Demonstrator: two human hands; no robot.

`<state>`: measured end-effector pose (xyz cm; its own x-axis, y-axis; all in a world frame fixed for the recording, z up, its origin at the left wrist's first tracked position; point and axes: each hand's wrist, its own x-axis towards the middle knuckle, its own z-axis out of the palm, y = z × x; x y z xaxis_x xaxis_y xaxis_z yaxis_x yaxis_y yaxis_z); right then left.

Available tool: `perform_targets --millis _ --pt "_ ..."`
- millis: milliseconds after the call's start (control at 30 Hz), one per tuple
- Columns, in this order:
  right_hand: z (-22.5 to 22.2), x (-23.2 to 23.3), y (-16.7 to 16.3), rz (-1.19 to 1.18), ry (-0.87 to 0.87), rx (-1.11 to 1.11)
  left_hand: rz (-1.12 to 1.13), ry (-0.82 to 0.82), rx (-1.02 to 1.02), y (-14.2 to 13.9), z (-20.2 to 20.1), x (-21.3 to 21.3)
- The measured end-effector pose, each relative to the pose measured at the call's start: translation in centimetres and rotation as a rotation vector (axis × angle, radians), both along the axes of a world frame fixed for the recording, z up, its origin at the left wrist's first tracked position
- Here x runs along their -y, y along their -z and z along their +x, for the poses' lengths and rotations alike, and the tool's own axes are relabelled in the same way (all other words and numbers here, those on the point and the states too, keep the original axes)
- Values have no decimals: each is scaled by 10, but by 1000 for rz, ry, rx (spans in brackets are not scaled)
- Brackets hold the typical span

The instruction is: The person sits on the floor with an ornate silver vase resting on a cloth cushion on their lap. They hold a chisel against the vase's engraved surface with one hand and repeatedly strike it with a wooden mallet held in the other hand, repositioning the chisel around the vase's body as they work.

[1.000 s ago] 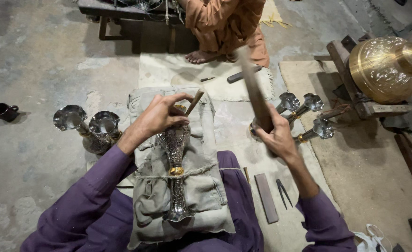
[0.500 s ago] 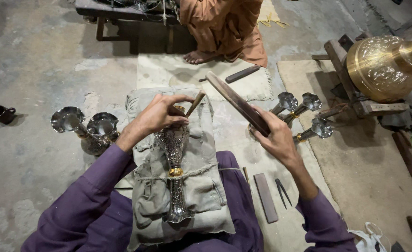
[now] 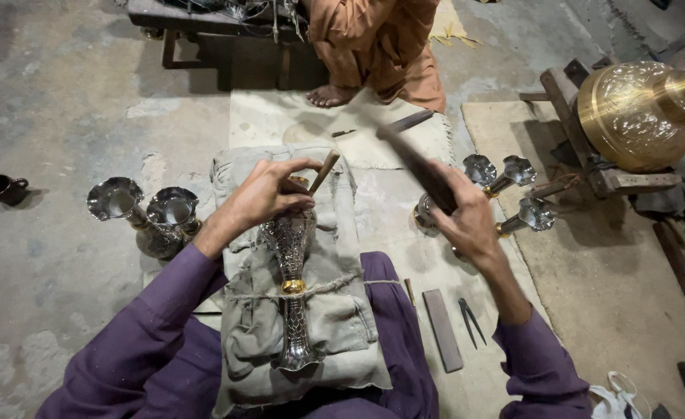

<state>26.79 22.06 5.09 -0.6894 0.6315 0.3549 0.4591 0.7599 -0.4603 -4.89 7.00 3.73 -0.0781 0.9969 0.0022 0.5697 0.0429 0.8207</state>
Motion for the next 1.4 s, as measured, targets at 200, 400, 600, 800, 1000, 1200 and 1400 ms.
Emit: perform_targets --millis 200,400,600,800,1000,1200,1400 --pt "2 1 -6 -41 91 245 149 31 36 2 -1 4" --pt "5 -4 -8 -90 5 -98 -27 2 17 1 -3 3" --pt "-7 -9 -6 -28 48 262 93 10 56 3 -2 7" --pt "-13 -3 -14 102 -37 203 54 -49 49 4 -1 10" --pt "-15 -10 -20 75 -169 39 76 26 76 8 -5 6" --pt "-18 -9 -19 -246 -16 93 21 -61 66 10 -6 14" --pt "-24 -10 -23 -65 -18 141 64 -3 129 8 -8 13"
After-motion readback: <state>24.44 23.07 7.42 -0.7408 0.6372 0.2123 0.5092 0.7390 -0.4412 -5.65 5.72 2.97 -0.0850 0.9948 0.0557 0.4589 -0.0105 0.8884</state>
